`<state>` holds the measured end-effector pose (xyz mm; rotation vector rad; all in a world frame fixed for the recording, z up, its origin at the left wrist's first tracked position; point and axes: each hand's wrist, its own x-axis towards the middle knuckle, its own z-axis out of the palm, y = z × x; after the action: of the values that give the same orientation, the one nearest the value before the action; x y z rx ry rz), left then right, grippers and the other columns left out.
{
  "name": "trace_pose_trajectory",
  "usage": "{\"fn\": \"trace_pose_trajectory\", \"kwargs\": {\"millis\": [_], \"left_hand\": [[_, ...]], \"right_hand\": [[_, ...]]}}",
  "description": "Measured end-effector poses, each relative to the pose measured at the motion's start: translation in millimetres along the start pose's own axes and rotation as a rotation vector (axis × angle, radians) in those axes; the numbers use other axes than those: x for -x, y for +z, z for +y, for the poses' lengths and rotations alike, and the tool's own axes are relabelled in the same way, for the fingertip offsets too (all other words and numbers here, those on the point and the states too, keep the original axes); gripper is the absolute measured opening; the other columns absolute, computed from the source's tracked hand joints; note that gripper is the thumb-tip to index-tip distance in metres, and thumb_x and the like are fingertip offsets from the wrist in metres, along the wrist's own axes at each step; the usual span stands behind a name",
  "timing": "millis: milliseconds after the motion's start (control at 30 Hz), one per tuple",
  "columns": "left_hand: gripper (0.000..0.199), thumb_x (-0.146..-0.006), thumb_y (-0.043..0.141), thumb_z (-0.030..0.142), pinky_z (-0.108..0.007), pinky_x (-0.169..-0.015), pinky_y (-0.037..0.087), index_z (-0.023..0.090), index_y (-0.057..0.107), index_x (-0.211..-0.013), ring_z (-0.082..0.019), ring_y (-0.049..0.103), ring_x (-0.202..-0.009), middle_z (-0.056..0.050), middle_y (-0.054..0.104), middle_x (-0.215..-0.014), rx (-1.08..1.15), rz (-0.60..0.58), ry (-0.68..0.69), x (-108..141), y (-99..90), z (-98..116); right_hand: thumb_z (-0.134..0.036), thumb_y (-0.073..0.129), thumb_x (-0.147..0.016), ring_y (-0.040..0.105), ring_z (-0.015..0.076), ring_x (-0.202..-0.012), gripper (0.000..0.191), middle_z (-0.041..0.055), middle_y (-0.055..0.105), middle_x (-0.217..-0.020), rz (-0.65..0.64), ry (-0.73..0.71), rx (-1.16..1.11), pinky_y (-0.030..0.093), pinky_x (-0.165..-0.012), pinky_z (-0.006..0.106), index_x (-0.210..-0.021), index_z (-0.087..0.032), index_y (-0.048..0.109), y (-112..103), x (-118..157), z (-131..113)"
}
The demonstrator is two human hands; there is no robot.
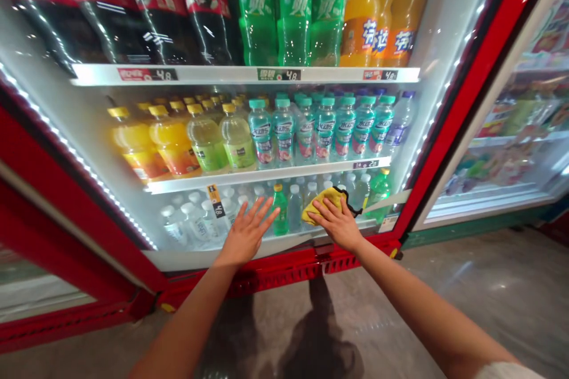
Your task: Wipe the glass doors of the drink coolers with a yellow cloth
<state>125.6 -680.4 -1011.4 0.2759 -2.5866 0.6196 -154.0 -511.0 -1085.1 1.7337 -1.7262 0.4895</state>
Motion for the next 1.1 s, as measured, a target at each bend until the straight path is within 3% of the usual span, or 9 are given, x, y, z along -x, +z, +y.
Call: {"fn": "trace_pose_trajectory", "kwargs": {"millis": [67, 167, 367, 467, 567, 700, 833, 933, 1100], "left_hand": [[0.089, -0.079, 0.052, 0.006, -0.052, -0.129, 0.007, 0.034, 0.027, -0.16, -0.025, 0.017, -0.157, -0.002, 0.023, -0.169, -0.004, -0.003, -0.009, 6.2, -4.7, -6.8], [0.089, -0.077, 0.055, 0.007, -0.053, -0.129, 0.008, 0.032, 0.03, -0.159, -0.026, 0.017, -0.158, -0.003, 0.022, -0.169, -0.009, -0.007, -0.025, 16.2, -11.5, -14.7], [0.083, -0.081, 0.053, 0.008, -0.056, -0.128, 0.008, 0.031, 0.033, -0.159, -0.028, 0.016, -0.158, -0.005, 0.024, -0.169, -0.038, -0.018, -0.045, 28.4, -16.1, -20.8], [0.081, -0.082, 0.052, 0.007, -0.055, -0.128, 0.01, 0.031, 0.035, -0.158, -0.027, 0.014, -0.158, -0.004, 0.025, -0.169, -0.042, -0.017, -0.045, 31.9, -17.3, -24.0], [0.082, -0.081, 0.053, 0.006, -0.056, -0.128, 0.01, 0.031, 0.035, -0.157, -0.027, 0.014, -0.158, -0.004, 0.025, -0.169, -0.037, -0.004, -0.041, 36.6, -20.1, -29.7], [0.078, -0.085, 0.052, 0.007, -0.056, -0.128, 0.01, 0.032, 0.035, -0.157, -0.027, 0.015, -0.158, -0.004, 0.026, -0.168, -0.036, 0.03, -0.062, 43.7, -23.3, -37.7], [0.078, -0.086, 0.054, 0.008, -0.056, -0.128, 0.007, 0.031, 0.035, -0.157, -0.028, 0.013, -0.158, -0.004, 0.026, -0.168, -0.033, 0.049, -0.051, 46.7, -23.2, -40.8], [0.079, -0.085, 0.055, 0.007, -0.056, -0.128, 0.007, 0.03, 0.035, -0.157, -0.028, 0.01, -0.158, -0.005, 0.025, -0.169, -0.031, 0.06, -0.047, 47.5, -22.0, -40.8], [0.08, -0.084, 0.055, 0.007, -0.056, -0.128, 0.01, 0.03, 0.034, -0.158, -0.028, 0.014, -0.158, -0.004, 0.023, -0.169, -0.031, 0.035, -0.076, 60.9, -25.4, -45.9]], "right_hand": [[-0.013, 0.055, -0.094, 0.038, 0.0233, -0.149, 0.063, -0.0025, 0.049, -0.157, -0.027, 0.004, 0.009, 0.007, -0.127, 0.058, -0.148, -0.043, 0.048, -7.6, 5.4, 11.6], [-0.015, 0.056, -0.094, 0.029, 0.0279, -0.153, 0.06, 0.0005, 0.043, -0.161, 0.037, 0.111, 0.048, 0.005, -0.126, 0.062, -0.148, -0.04, 0.051, -20.3, -13.9, 12.2], [-0.015, 0.056, -0.094, 0.017, 0.0316, -0.157, 0.066, 0.0017, 0.03, -0.167, 0.103, 0.136, 0.015, 0.0, -0.123, 0.069, -0.153, -0.039, 0.042, -19.9, -68.3, -41.4], [-0.013, 0.052, -0.097, 0.028, 0.0256, -0.154, 0.066, -0.0022, 0.037, -0.164, 0.004, -0.019, -0.039, -0.002, -0.125, 0.064, -0.154, -0.043, 0.039, -12.0, -58.1, -48.8], [-0.012, 0.05, -0.098, 0.038, 0.0201, -0.149, 0.065, -0.0064, 0.042, -0.161, -0.089, -0.127, -0.068, 0.001, -0.128, 0.055, -0.153, -0.045, 0.039, -12.8, -35.8, -33.2], [-0.012, 0.054, -0.095, 0.038, 0.0233, -0.149, 0.063, -0.0032, 0.044, -0.16, -0.029, -0.042, -0.019, 0.002, -0.128, 0.057, -0.15, -0.043, 0.046, -25.2, -39.2, -21.6], [-0.018, 0.059, -0.093, 0.024, 0.0318, -0.155, 0.063, 0.0047, 0.035, -0.165, 0.112, 0.111, 0.029, 0.0, -0.122, 0.068, -0.152, -0.037, 0.045, -26.9, -81.8, -58.4], [-0.021, 0.06, -0.094, 0.02, 0.0326, -0.155, 0.064, 0.007, 0.035, -0.165, 0.139, 0.091, 0.035, -0.003, -0.121, 0.069, -0.154, -0.035, 0.043, -15.2, -100.5, -92.8], [-0.018, 0.055, -0.097, 0.033, 0.0243, -0.15, 0.058, 0.0, 0.045, -0.16, 0.065, -0.033, 0.032, -0.007, -0.124, 0.06, -0.149, -0.04, 0.047, 0.8, -69.5, -100.8]]}}
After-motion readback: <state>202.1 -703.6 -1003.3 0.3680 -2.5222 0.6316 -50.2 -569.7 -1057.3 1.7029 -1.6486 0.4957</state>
